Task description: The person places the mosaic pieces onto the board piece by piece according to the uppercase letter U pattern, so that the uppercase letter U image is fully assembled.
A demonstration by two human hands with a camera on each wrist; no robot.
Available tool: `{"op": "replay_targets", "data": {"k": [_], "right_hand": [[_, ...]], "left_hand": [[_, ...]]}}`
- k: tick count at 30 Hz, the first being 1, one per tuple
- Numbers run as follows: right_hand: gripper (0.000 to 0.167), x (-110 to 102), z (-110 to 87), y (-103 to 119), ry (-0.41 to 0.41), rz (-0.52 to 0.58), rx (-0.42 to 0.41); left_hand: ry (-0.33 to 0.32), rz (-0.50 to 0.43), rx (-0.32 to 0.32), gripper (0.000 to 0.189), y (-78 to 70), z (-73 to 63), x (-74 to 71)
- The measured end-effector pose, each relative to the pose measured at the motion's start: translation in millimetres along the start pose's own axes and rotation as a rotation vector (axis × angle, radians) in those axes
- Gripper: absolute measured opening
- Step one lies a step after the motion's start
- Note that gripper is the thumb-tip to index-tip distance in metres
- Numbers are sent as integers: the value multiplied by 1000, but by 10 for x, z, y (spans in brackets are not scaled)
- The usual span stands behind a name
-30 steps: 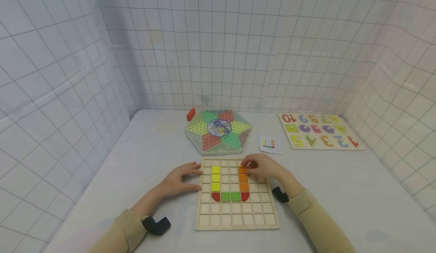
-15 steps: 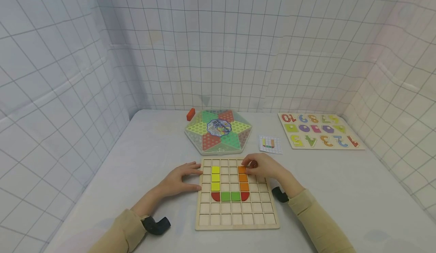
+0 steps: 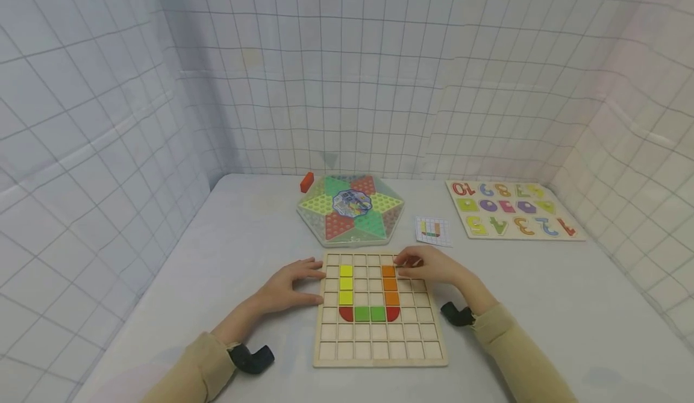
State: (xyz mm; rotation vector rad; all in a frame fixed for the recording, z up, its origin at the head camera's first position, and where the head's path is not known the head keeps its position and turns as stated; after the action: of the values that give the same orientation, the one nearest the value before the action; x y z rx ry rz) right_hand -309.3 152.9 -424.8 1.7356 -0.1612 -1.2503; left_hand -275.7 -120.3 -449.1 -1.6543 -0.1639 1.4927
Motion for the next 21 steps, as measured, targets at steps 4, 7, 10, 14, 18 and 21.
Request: {"op": "replay_targets", "data": {"k": [4, 7, 10, 14, 18, 21], "right_hand": [[26, -6, -47, 13, 5, 10, -11], [25, -20, -89, 23, -9, -7, -16], [23, -50, -147, 10, -33, -39, -6], [22, -115, -244, 8, -65, -111, -7], [21, -187, -327, 2, -99, -178, -15], [21, -232, -369, -24, -124, -206, -4]], "left_hand": [[8, 25, 17, 53, -37, 0, 2], [21, 67, 41, 53, -65, -3, 2], [37, 132, 81, 54, -105, -1, -5], [56, 246, 133, 55, -161, 17, -32], [64, 358, 155, 52, -219, 66, -95], [54, 475, 161, 47, -241, 125, -161]]}}
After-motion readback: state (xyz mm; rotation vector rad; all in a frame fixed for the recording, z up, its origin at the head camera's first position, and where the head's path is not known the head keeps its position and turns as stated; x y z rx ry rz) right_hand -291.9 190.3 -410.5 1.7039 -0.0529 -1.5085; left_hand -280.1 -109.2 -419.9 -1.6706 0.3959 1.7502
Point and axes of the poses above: each hand's wrist, its own z-axis towards the middle knuckle, its own x-axis out of the palm, y = z × x, the point moved 8 cm from there along z, towards the middle knuckle, and after that the axes turned 5 degrees about z, right-handed, at the moved point
